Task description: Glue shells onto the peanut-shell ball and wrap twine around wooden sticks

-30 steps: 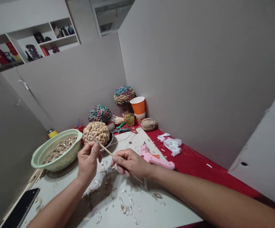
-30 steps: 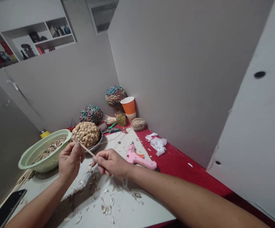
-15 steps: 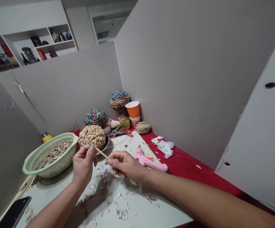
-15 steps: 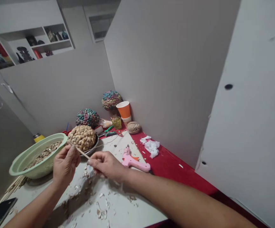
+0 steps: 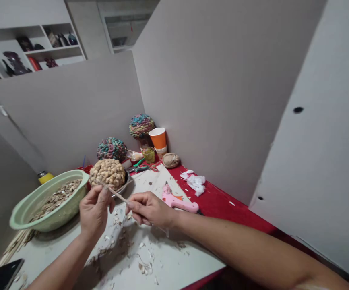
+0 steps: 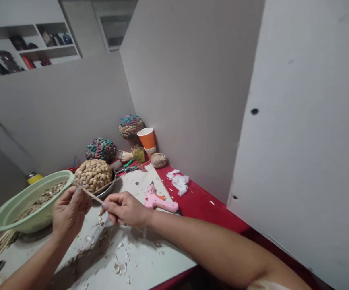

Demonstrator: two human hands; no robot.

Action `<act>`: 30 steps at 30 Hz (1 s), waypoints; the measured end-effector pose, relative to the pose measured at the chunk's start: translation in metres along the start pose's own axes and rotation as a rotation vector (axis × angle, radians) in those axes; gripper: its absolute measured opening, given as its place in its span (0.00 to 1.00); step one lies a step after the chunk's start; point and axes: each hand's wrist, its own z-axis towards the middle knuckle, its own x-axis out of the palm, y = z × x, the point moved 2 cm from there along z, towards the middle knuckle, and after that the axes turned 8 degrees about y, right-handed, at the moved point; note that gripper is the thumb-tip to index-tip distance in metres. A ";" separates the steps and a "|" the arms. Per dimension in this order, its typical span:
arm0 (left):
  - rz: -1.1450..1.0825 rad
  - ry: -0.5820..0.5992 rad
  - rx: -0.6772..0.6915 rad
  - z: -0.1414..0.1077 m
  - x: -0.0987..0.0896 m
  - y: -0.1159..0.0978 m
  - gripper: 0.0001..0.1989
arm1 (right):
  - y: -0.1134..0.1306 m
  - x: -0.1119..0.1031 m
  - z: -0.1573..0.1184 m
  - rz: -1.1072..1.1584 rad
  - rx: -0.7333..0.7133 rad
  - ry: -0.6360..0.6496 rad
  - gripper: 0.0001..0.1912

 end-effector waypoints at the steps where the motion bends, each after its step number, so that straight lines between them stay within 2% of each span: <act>1: 0.012 -0.002 0.009 -0.001 -0.001 0.001 0.11 | -0.001 0.001 0.000 0.030 0.025 0.041 0.23; 3: 0.035 -0.008 0.026 -0.002 -0.003 0.003 0.11 | -0.003 0.001 0.001 0.030 0.046 0.036 0.22; 7: 0.073 -0.012 0.041 -0.004 -0.007 0.009 0.10 | 0.000 0.000 0.000 -0.137 -0.023 -0.190 0.18; 9: 0.074 -0.004 0.039 -0.004 -0.008 0.010 0.09 | 0.003 0.001 -0.001 -0.194 -0.056 -0.237 0.19; 18: 0.013 0.074 0.028 -0.003 0.001 -0.002 0.08 | 0.003 0.000 -0.002 -0.172 -0.093 -0.233 0.19; 30: -0.013 0.048 -0.009 0.000 0.001 -0.003 0.08 | 0.005 -0.002 -0.005 -0.264 -0.120 -0.299 0.20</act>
